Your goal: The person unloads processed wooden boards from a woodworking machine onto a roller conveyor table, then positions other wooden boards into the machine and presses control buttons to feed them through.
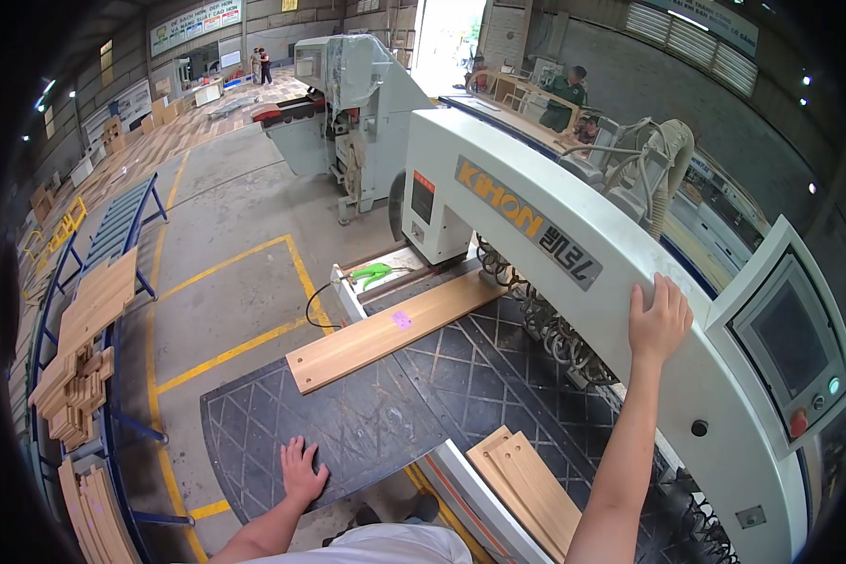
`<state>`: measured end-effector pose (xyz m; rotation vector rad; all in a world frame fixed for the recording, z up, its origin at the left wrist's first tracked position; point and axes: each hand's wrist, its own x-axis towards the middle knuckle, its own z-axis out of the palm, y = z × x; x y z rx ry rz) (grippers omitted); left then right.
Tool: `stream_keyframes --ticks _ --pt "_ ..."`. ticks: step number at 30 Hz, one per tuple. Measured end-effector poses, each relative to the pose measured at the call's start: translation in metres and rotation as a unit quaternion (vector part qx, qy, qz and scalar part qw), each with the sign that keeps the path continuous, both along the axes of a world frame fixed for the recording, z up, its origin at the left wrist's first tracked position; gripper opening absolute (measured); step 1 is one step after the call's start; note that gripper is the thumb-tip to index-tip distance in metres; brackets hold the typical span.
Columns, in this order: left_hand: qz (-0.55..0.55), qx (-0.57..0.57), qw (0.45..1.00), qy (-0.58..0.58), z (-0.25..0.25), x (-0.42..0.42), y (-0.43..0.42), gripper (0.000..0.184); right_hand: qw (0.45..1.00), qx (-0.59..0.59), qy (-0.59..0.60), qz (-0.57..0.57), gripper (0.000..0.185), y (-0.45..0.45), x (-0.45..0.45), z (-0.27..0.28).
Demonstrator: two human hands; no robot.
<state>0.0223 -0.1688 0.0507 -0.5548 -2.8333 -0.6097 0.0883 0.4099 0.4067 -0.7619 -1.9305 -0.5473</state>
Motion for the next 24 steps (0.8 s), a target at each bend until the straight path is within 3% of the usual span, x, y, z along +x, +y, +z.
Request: stream_keyframes --ticks 24 --pt "-0.004 -0.009 1.0 -0.018 -0.0019 -0.0005 0.0003 0.051 1.0 -0.007 0.002 0.006 0.038 -0.0036 0.0013 0.0012"
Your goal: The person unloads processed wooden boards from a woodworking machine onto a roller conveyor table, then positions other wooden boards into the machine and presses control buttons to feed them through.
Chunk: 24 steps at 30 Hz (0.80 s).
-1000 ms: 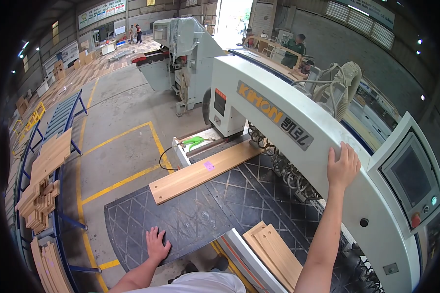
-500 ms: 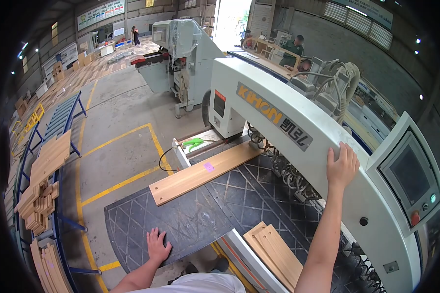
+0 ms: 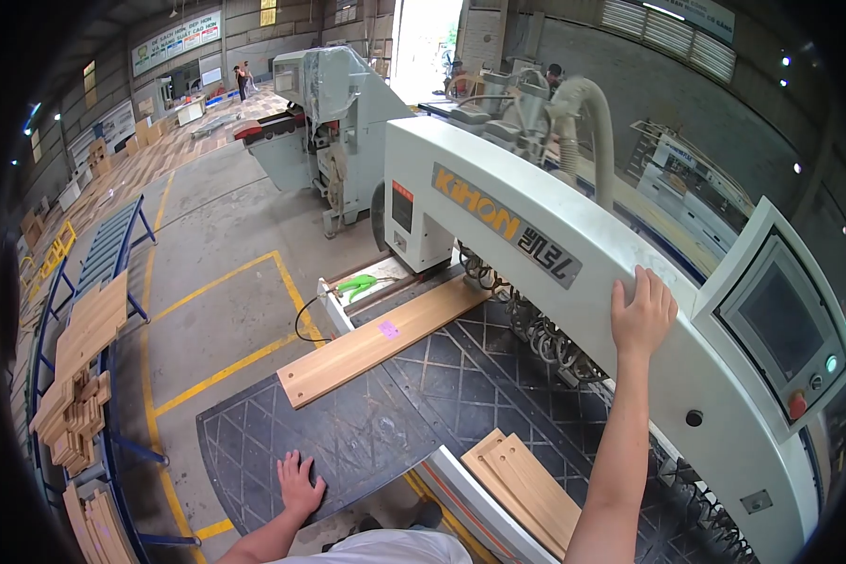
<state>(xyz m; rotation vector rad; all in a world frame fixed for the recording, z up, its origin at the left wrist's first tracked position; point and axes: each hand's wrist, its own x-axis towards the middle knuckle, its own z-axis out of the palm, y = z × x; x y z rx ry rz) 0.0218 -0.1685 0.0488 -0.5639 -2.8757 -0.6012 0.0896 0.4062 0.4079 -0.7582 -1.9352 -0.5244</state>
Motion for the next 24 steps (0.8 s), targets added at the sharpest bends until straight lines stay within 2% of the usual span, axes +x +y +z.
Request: stream_keyframes --ticks 24 --pt "0.004 -0.014 1.0 0.014 0.002 -0.0012 0.0008 0.05 0.999 0.017 -0.005 -0.031 0.037 0.0031 -0.0051 -0.0035"
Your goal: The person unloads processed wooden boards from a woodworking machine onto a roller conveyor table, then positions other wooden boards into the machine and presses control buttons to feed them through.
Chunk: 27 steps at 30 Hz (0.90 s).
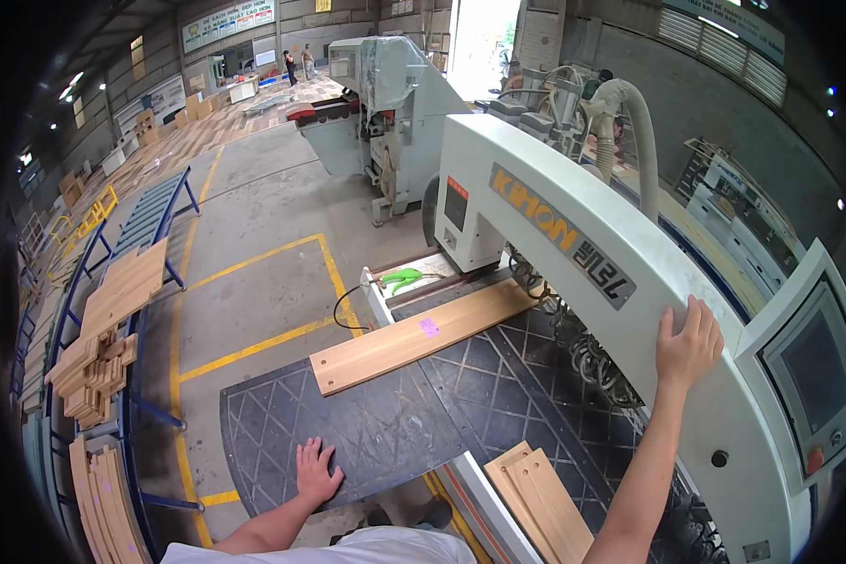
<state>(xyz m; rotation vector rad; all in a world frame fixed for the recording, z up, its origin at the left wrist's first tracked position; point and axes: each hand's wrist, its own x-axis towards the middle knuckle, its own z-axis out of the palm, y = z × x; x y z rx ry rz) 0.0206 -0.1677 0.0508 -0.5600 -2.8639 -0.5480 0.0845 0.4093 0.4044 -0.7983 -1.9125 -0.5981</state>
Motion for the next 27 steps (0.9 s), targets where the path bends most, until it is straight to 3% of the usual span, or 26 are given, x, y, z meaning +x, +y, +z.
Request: stream_keyframes --ticks 3,5,10,13,17,21,27 --pt "0.0 -0.004 1.0 0.018 0.0 -0.004 0.0 0.05 1.0 0.003 -0.002 0.002 0.038 0.001 0.0 -0.001" --pt "0.015 0.023 0.997 -0.068 0.006 -0.019 0.001 0.053 1.0 0.004 -0.001 0.003 0.038 0.0 -0.001 0.0" --pt "0.024 0.046 0.999 -0.012 0.026 -0.091 0.012 0.063 1.0 -0.018 -0.012 -0.006 0.039 -0.005 -0.001 0.003" --pt "0.006 -0.006 1.0 -0.016 0.032 -0.153 0.022 0.073 1.0 -0.018 -0.021 -0.015 0.041 -0.004 -0.001 0.002" --pt "0.009 -0.095 0.988 -0.119 0.044 -0.219 0.043 0.097 0.999 0.002 -0.033 -0.018 0.043 0.001 0.0 -0.001" --pt "0.016 -0.17 0.965 -0.198 0.057 -0.23 0.069 0.112 0.999 -0.008 -0.047 -0.018 0.045 -0.002 0.0 0.001" --pt "-0.044 -0.15 0.972 -0.178 0.073 -0.225 0.088 0.11 0.997 -0.03 -0.066 -0.027 0.052 -0.006 0.002 -0.001"
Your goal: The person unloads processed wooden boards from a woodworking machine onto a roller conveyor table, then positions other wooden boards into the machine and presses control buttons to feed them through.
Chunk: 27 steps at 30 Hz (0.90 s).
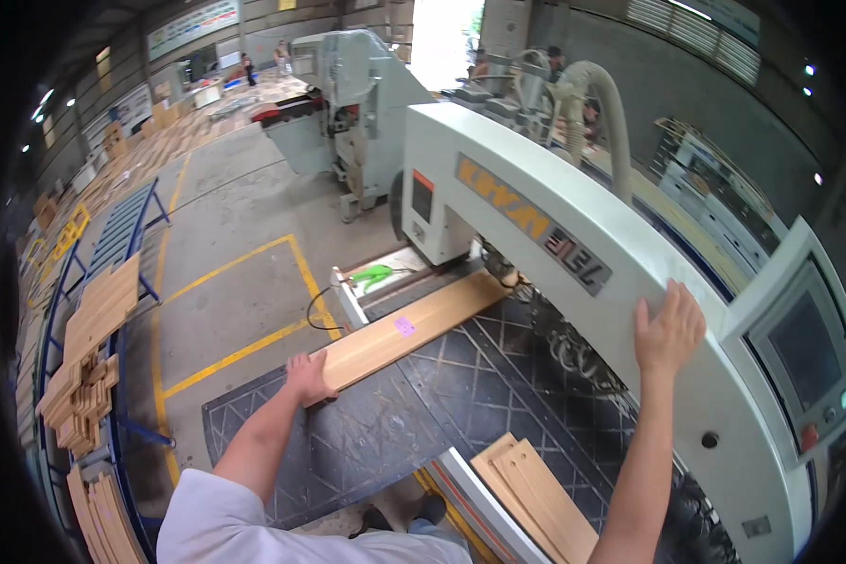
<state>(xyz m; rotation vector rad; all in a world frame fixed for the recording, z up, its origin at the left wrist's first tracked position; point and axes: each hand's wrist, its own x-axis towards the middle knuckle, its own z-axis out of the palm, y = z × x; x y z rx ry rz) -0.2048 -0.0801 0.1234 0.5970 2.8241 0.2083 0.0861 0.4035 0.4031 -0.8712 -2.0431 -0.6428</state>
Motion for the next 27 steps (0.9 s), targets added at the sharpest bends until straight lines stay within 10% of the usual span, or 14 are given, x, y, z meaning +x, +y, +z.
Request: stream_keyframes --ticks 5,7,10,11,13,16,19,20,24,26,27 --pt "-0.004 0.1 0.99 0.1 -0.005 0.075 -0.014 0.103 0.996 -0.041 -0.006 0.082 0.054 -0.02 0.011 -0.003" --pt "0.023 0.118 0.987 0.108 0.006 0.119 -0.03 0.099 0.942 -0.096 0.153 0.282 0.055 -0.052 0.009 -0.043" --pt "0.058 0.108 0.987 0.101 0.009 0.184 -0.075 0.098 0.769 -0.499 0.23 0.328 0.049 -0.15 0.001 -0.186" --pt "0.07 0.099 0.986 0.115 0.01 0.209 -0.093 0.097 0.784 -0.579 0.049 0.219 0.05 -0.18 -0.001 -0.256" --pt "0.076 0.092 0.988 0.102 0.019 0.254 -0.131 0.097 0.372 -0.893 0.198 0.16 0.057 -0.268 -0.016 -0.319" --pt "0.073 0.087 0.986 0.122 0.031 0.309 -0.186 0.097 0.082 -0.916 0.333 0.207 0.048 -0.343 -0.041 -0.335" --pt "0.105 0.054 0.988 0.103 0.039 0.353 -0.226 0.108 0.165 -0.892 0.342 0.247 0.035 -0.397 -0.049 -0.337" --pt "0.095 0.071 0.983 0.142 0.098 0.358 -0.205 0.037 0.227 -0.882 0.313 0.269 0.032 -0.411 -0.054 -0.33" --pt "0.225 0.078 0.963 0.124 0.05 0.389 -0.21 0.034 0.263 -0.826 0.191 0.46 0.034 -0.452 -0.093 -0.209" --pt "0.268 0.388 0.868 0.153 -0.009 0.374 -0.199 0.116 0.307 -0.753 0.133 0.567 0.034 -0.464 -0.133 -0.14" --pt "0.227 0.368 0.883 0.182 -0.009 0.356 -0.191 0.117 0.296 -0.712 0.132 0.623 0.037 -0.471 -0.156 -0.106"
